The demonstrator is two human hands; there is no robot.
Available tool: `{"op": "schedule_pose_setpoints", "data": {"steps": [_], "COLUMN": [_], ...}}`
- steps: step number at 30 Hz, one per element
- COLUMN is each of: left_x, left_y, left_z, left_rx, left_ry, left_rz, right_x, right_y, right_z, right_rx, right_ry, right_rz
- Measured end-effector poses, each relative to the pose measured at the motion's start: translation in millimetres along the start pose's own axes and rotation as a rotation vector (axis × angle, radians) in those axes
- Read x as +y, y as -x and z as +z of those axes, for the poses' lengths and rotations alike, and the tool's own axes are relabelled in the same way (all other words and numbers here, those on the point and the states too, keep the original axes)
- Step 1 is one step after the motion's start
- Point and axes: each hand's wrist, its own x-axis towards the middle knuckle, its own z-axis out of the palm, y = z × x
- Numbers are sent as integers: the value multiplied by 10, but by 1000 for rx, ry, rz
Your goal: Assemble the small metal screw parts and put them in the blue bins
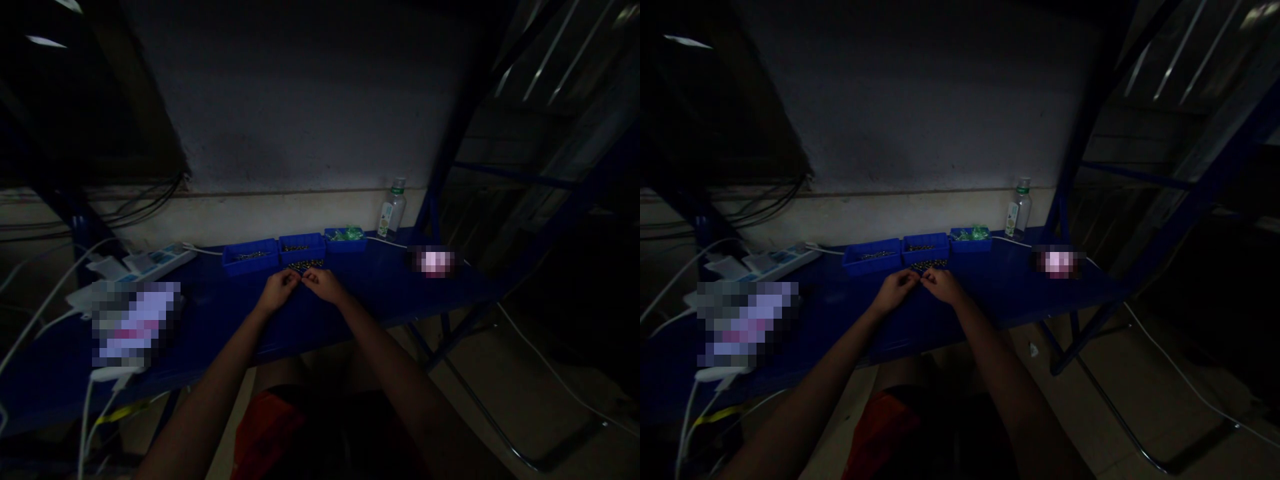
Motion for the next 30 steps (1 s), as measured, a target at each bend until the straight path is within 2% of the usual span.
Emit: {"op": "schedule_pose_setpoints", "data": {"steps": [6,13,18,30], "left_x": [6,66,30,35], "left_y": [14,14,11,18], "left_z": [-4,-6,16,12], "left_rx": [19,17,36,-38], "left_ry": [30,26,-20,-55], "left_rz": [15,26,49,27], "right_x": [-33,-32,-35,-34], "right_y": [15,8,9,12], "right_z": [4,-13,-29,-22], "right_rx": [-51,0,39,35], "right_ry": [-9,-5,-7,-11], "right_rz": [22,31,13,28]}}
